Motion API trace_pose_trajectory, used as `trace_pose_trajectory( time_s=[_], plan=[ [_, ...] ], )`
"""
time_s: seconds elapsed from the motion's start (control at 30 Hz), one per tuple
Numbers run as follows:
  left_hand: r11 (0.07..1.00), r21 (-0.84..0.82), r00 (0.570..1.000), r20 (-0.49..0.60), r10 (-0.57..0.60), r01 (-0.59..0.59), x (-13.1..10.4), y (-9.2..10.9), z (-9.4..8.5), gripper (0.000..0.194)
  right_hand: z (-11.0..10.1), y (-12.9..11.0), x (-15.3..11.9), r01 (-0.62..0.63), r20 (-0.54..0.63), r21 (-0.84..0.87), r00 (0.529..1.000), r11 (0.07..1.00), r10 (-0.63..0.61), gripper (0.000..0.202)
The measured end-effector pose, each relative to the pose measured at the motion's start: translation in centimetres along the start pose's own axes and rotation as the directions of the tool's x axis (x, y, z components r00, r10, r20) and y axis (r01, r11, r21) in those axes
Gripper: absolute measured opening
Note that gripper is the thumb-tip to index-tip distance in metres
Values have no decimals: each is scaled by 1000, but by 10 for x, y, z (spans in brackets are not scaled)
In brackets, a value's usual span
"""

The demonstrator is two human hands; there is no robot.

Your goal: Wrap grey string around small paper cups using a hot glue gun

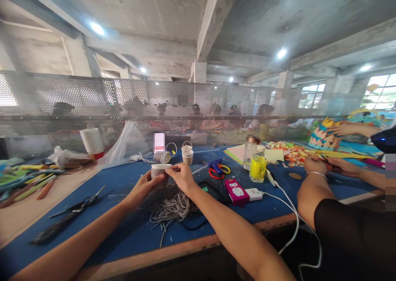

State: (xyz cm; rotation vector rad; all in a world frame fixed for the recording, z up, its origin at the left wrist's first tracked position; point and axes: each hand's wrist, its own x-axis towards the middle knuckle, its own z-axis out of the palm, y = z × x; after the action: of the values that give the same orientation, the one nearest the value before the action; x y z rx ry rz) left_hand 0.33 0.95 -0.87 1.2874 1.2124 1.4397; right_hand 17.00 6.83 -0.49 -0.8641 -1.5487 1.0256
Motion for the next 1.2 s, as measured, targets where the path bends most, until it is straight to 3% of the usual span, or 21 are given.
trace_pose_trajectory(
  time_s=[0.23,0.53,0.87,1.2],
  plan=[
    [998,61,999,-26,34,-32,4,-4,-2,72,0,2,2,3,26,24,1000,1000,-4,25],
    [1000,17,999,-37,16,-16,8,-7,-5,75,-1,5,0,150,69,-9,986,989,-149,22],
    [1000,-29,998,-58,8,-10,5,-5,-6,71,0,1,-5,101,171,-12,980,995,-98,17],
    [1000,-12,992,-124,-2,0,8,-6,-8,77,1,-8,-12,170,183,29,968,985,-173,19]
  ],
)
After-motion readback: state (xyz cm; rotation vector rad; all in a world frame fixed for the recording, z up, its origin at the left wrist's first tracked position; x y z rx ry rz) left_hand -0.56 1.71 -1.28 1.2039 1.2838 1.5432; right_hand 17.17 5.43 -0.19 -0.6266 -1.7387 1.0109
